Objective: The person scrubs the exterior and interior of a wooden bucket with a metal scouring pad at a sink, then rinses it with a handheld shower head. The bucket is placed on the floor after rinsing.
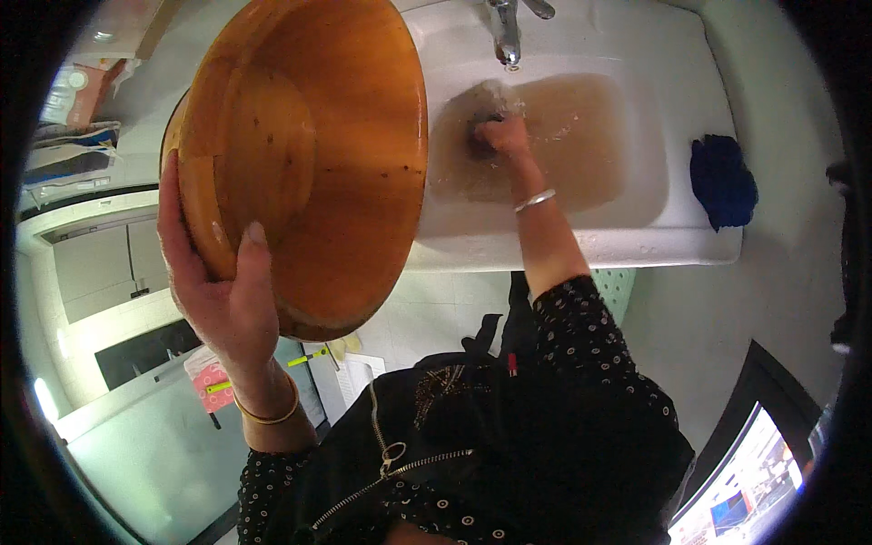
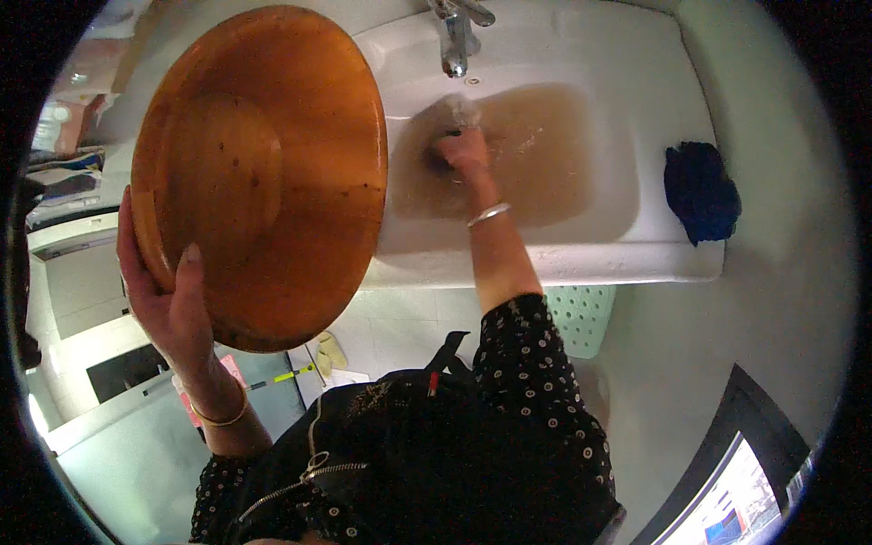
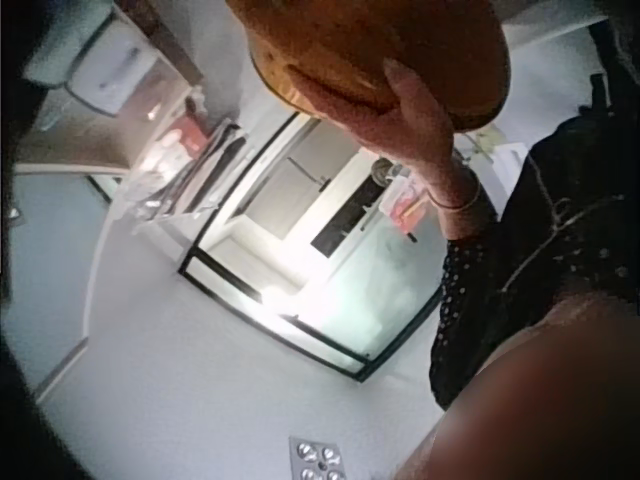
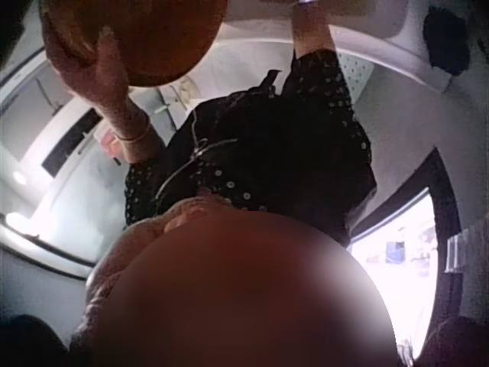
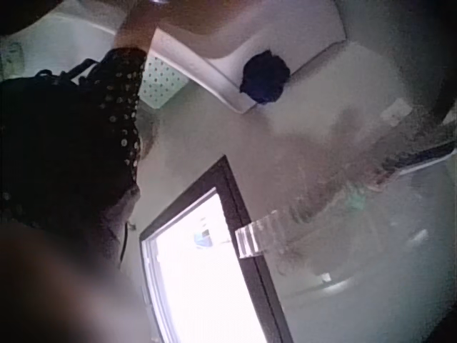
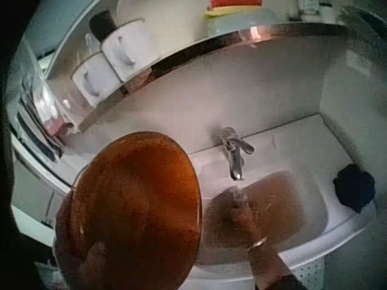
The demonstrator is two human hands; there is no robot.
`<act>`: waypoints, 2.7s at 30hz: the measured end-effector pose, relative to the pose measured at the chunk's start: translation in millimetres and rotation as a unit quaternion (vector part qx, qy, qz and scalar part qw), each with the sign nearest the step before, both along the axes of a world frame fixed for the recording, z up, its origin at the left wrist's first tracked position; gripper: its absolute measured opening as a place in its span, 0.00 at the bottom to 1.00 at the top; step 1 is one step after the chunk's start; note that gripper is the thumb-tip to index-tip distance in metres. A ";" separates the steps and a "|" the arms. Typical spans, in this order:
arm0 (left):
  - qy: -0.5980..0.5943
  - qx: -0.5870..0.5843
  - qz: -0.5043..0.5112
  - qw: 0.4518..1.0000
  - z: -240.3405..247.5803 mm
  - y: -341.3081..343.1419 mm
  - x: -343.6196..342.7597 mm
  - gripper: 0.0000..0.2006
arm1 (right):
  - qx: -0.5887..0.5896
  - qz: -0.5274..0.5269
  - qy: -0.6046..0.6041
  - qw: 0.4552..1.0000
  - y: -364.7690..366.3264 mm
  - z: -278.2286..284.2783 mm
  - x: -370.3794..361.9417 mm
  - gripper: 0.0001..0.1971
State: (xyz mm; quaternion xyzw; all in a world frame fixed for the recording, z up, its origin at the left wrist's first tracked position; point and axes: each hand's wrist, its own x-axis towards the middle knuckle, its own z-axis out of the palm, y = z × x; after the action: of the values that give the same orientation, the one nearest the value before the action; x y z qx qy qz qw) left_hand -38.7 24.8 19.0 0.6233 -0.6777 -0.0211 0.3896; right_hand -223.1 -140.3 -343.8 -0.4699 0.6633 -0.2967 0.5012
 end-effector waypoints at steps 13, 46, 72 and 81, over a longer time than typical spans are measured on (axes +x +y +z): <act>-0.036 0.014 0.038 0.999 2.2 2.0 -2.9 0.26 | -0.205 -0.212 -0.517 0.804 10.0 283.9 178.1 0.20; -0.054 -0.019 0.096 0.994 -14.1 0.6 -10.9 0.32 | -0.594 0.366 -0.028 0.716 46.0 139.1 174.7 0.17; -0.246 -0.073 0.111 0.960 -25.4 24.6 21.6 0.35 | -0.310 0.305 -0.139 0.889 14.2 66.2 80.5 0.11; -0.273 -0.108 0.152 0.944 -30.0 24.1 24.2 0.34 | -0.427 0.382 -0.266 0.775 106.1 185.2 158.0 0.12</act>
State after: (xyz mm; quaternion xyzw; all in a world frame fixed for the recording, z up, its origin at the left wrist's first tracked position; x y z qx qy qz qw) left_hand -14.5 48.9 -11.0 0.6551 -0.6534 0.2822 0.2533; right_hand -65.1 -34.2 -158.6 -0.7526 0.0748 -0.4473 0.4774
